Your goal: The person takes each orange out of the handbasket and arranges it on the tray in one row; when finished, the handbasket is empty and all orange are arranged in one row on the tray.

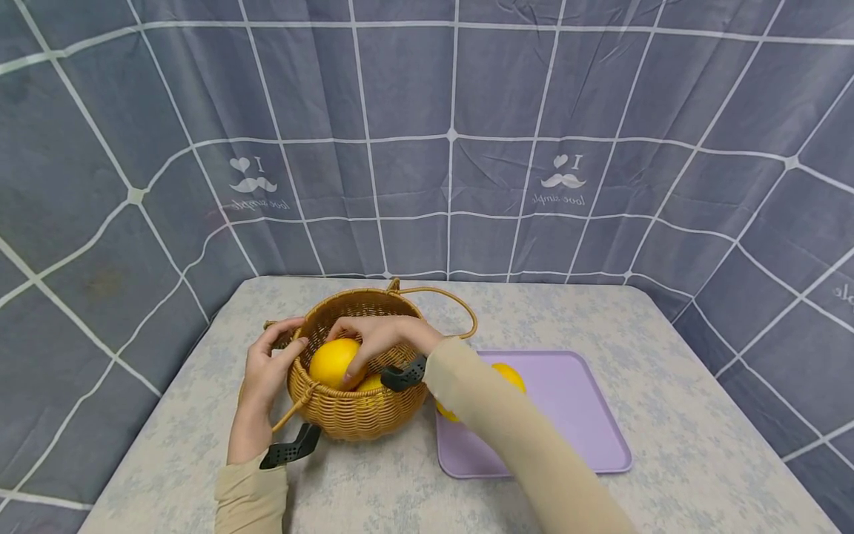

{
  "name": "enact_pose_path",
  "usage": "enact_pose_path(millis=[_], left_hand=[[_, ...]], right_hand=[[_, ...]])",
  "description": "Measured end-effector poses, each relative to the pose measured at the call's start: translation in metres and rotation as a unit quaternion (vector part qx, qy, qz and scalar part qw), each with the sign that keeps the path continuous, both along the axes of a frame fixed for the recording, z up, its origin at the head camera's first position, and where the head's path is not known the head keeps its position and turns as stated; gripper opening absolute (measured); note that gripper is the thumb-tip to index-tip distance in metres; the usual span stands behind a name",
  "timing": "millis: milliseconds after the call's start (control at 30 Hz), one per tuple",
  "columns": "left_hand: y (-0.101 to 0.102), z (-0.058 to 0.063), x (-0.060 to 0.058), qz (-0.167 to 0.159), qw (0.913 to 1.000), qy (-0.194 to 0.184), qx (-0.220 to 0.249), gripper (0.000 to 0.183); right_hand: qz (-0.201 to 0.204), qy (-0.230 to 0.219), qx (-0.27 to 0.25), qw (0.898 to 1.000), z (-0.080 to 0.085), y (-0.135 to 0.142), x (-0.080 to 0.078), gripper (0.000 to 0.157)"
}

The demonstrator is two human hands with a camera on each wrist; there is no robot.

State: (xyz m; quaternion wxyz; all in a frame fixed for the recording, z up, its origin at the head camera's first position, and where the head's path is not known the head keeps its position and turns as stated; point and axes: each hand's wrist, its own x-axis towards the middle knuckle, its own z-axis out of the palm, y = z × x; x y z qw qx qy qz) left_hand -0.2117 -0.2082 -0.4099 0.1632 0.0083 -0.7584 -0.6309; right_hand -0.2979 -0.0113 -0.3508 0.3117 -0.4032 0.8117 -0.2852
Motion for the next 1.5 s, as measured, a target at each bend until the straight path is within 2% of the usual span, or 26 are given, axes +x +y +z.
enact_pose_path(millis=[200,433,633,833,1133,1500], left_hand=[[0.0,0.0,0.0,0.001,1.0,0.003,-0.005,0.037],[0.0,-0.001,0.0,0.004,0.9999,0.005,-0.008,0.036],[0.0,-0.002,0.0,0.009,0.9998,0.006,-0.016,0.035],[0.0,-0.002,-0.001,0.006,0.9999,0.002,-0.011,0.035],[-0.001,-0.001,-0.001,0.004,1.0,-0.001,0.001,0.036],[-0.001,-0.002,-0.002,0.009,0.9999,0.012,-0.006,0.034]], right_hand=[[-0.057,0.011,-0.085,0.995,0.011,0.025,0.0,0.063],[-0.096,0.003,-0.191,0.977,0.02,0.059,0.003,0.068],[-0.159,0.031,-0.215,0.963,0.024,0.088,0.015,0.077],[-0.202,0.018,-0.265,0.942,0.022,0.121,0.031,0.081],[-0.243,0.008,-0.363,0.9,0.008,0.17,0.059,0.077],[-0.371,0.063,-0.338,0.863,-0.029,0.225,0.081,0.07]])
